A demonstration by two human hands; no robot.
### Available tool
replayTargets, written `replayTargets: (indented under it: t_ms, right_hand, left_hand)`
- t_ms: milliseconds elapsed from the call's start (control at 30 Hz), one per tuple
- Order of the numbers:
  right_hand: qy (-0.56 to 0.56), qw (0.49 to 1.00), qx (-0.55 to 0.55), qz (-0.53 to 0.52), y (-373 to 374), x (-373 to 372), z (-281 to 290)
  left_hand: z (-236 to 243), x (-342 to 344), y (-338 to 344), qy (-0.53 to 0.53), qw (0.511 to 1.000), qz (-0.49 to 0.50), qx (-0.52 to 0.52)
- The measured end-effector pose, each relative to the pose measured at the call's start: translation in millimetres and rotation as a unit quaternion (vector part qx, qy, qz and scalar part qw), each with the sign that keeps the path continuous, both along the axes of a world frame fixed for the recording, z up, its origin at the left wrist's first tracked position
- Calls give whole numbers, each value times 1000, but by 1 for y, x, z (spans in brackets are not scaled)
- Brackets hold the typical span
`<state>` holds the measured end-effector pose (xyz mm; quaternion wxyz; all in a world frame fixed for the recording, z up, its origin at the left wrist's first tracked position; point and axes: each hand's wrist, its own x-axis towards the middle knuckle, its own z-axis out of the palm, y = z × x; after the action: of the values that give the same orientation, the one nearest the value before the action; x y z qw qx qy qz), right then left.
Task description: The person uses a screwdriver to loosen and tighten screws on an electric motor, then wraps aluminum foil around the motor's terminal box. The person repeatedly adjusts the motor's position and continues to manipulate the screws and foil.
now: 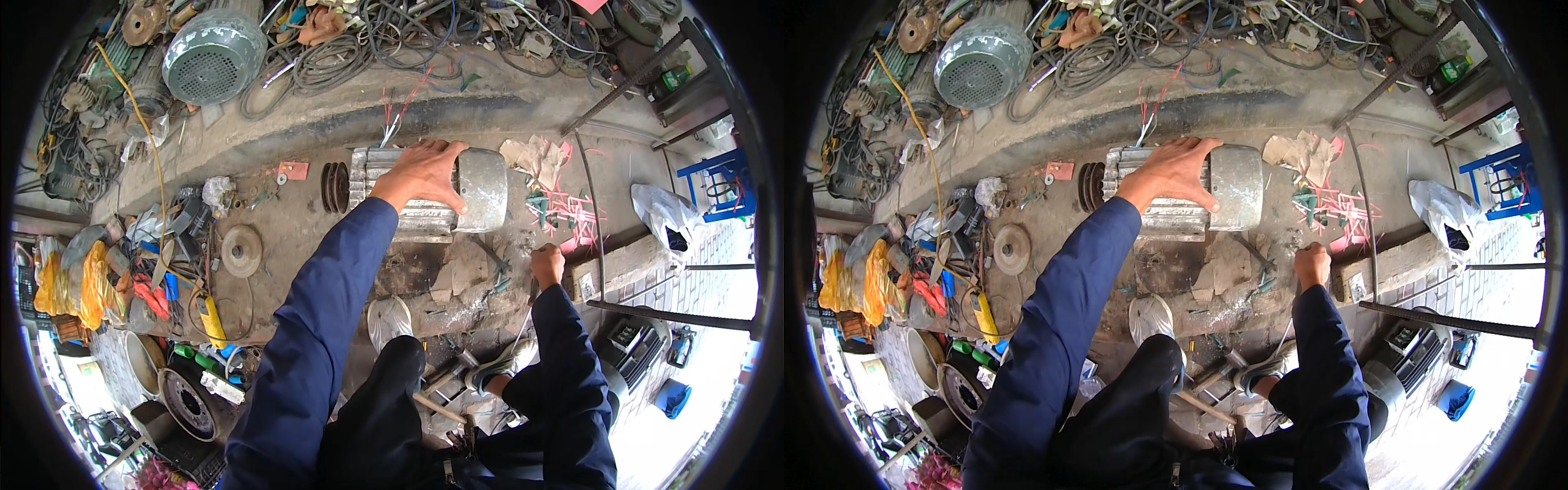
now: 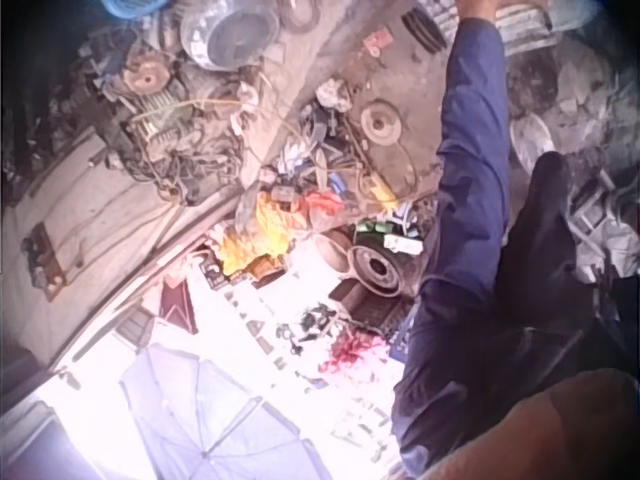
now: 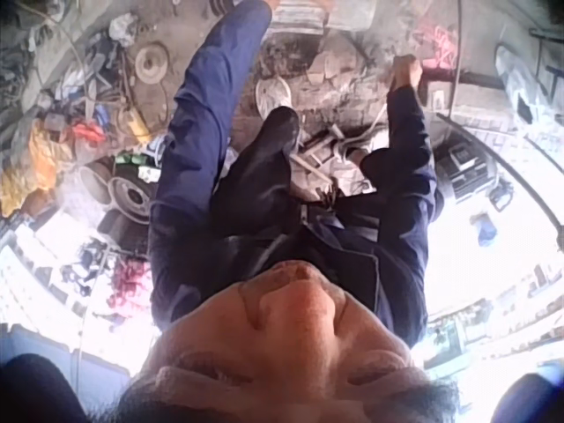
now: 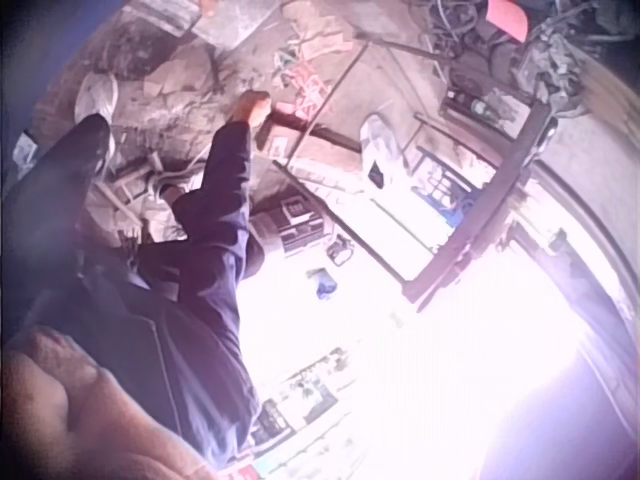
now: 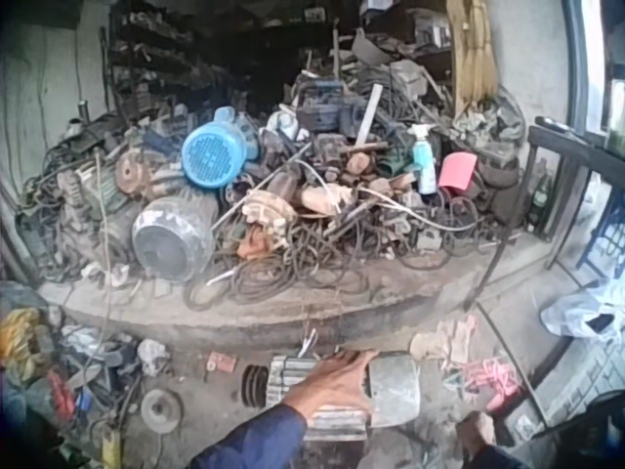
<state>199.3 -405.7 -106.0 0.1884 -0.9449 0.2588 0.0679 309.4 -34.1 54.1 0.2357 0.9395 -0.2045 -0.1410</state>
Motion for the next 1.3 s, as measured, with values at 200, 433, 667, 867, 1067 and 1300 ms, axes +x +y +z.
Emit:
replayTargets:
  t_ms: [200,433,667,867,1067,1300]
  right_hand:
    - [-5,1000,10,16,-1,13,0]
    - [32,999,21,29,2,29,3]
    - [57,997,-5,43,-6,26,-9]
    - [45,997,-22,55,-13,25,-30]
    - [53,994,-49,86,-13,27,-30]
    - [125,986,3,111,-16,36,-8]
  left_hand:
    - [-1,19,5,33,999,-7,-16]
    - [0,22,7,76,997,-18,-10]
    - [-13,22,0,43,999,8,-1]
    - [-21,22,-1,3,999,33,-21]
    - [-19,20,0,-3,999,41,-13]
    - [-22,17,0,-25,998,54,-17]
